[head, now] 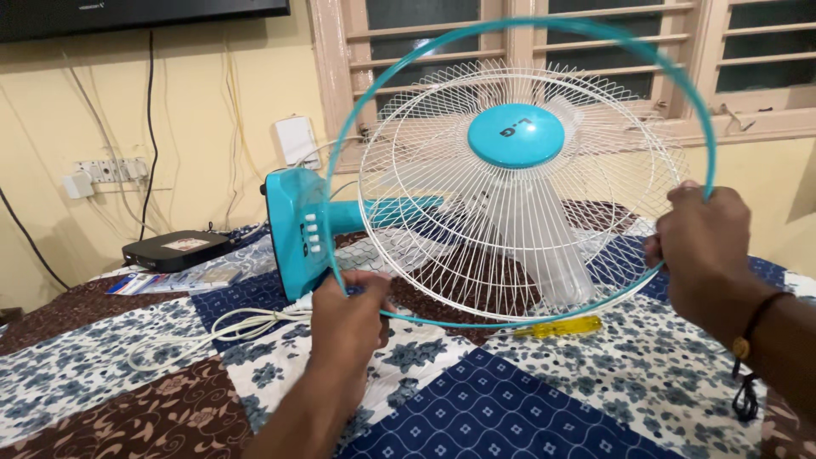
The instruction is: The person uses a screwdriver to tighten screws on the front grill of a table fan, then attaches the outer ring to complete the assembly. The fan is placed on a patterned bedsheet in a room with a wall-mounted TV and window.
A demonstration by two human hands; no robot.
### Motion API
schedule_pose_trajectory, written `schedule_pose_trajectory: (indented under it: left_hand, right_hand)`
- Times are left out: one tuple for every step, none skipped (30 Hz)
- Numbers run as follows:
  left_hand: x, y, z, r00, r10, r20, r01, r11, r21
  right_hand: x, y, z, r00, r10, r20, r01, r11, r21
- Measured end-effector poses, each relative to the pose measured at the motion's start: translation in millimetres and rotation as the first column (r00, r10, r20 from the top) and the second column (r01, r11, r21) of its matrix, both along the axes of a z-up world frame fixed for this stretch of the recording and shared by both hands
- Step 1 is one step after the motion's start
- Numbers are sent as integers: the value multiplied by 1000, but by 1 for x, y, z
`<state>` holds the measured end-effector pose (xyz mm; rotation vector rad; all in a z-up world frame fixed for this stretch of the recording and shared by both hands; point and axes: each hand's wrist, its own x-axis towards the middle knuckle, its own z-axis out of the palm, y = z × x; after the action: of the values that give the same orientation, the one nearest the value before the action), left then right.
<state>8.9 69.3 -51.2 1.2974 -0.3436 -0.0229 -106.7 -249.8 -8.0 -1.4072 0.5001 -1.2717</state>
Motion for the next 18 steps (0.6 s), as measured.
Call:
schedule_pose_trajectory:
  left_hand:
    - [0,-4,-1,996,81,-28,-81,997,-8]
    - [0,-8,-2,985,161,-56,-162,987,-13]
    - [-1,-11,-1,966,242,-86,-245,969,-17]
    - [-1,-13,1,955,273,-113,-277,961,-17]
    - [-2,-14,3,942,305,-140,-310,951,-17]
    - [-3,-15,6,927,336,-167,-343,939,-16]
    - [-4,-18,9,926,341,-163,-350,936,-33]
    - [-6,-20,13,925,346,-159,-358,933,-50]
    - [-7,-22,16,924,351,-154,-364,929,-65]
    - [-9,-24,19,923,355,-149,-364,930,-42]
    - [-11,-26,21,923,357,-145,-363,932,-18]
    - [-13,-29,23,923,359,-141,-361,932,7]
    - [-15,-33,25,917,372,-144,-373,928,20]
    - [-17,-36,25,911,385,-147,-385,922,33]
    - [-19,-39,26,904,401,-148,-400,916,43]
    - [-22,-43,26,904,403,-140,-401,915,50]
    - [-26,-47,25,905,405,-132,-402,914,54]
    - [-28,-52,24,905,407,-124,-403,913,59]
  right_hand:
    - [-3,6,1,1000,30,0,-30,999,-35]
    - [-5,13,2,998,59,0,-59,996,-70]
    - [-8,20,4,998,61,-28,-63,996,-56]
    - [-13,28,6,996,63,-57,-66,997,-42]
    - [-17,38,9,994,66,-84,-69,997,-29]
    - [-21,48,12,993,83,-85,-84,996,2]
    - [-25,59,13,991,100,-84,-97,995,32]
    - [-29,71,14,990,116,-83,-111,992,63]
    - [-32,83,15,985,142,-98,-133,987,90]
    - [-34,96,16,979,168,-112,-155,981,117]
    - [-36,109,16,973,192,-127,-173,974,145]
    - [-38,121,15,956,237,-171,-208,963,173]
    - [-38,133,15,935,283,-214,-241,949,202]
    - [-38,143,15,909,329,-255,-272,934,233]
    - [-38,153,15,891,368,-267,-303,918,255]
    - [-37,162,15,870,407,-278,-333,901,277]
    - [-37,168,15,848,445,-289,-362,883,299]
    - [-36,171,16,843,448,-297,-372,885,281]
